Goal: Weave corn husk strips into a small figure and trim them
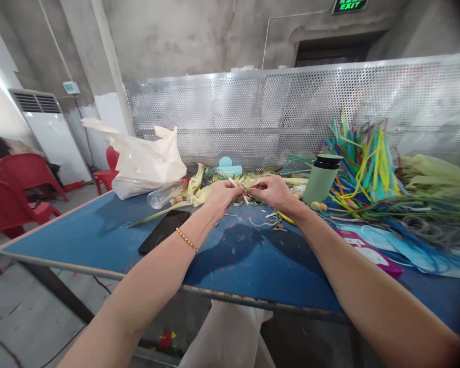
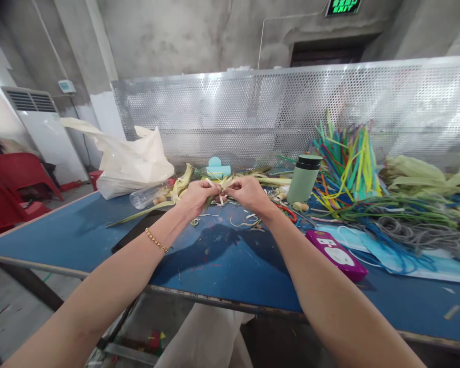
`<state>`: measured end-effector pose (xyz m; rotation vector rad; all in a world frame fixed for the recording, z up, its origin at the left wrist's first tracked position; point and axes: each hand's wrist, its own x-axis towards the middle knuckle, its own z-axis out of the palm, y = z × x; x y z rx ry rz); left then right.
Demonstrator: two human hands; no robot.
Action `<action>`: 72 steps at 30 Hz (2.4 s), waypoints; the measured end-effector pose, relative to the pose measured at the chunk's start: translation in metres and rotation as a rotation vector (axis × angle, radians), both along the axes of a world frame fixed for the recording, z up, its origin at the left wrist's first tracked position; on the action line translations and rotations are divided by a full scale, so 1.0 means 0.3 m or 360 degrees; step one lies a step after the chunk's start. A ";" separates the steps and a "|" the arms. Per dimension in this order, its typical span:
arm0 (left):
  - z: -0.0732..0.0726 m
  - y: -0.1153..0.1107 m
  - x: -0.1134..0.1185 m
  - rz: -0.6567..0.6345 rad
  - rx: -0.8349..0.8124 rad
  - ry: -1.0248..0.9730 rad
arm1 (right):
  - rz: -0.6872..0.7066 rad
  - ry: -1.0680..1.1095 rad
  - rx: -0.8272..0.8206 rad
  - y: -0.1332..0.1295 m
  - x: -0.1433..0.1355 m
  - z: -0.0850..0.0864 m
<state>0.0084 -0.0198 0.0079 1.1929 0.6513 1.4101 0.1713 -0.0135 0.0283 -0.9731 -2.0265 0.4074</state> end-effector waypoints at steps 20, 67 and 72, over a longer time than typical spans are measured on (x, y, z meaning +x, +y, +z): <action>0.009 0.005 0.001 0.0221 -0.0026 -0.0034 | -0.0137 -0.0816 0.0902 -0.033 -0.002 0.025; 0.047 -0.095 -0.024 -0.0569 0.0399 0.0830 | 0.0195 -0.0485 -0.0347 -0.050 0.118 0.109; 0.050 -0.087 -0.026 -0.0547 0.0342 0.0514 | 0.0313 0.0080 -0.0690 -0.026 0.121 0.064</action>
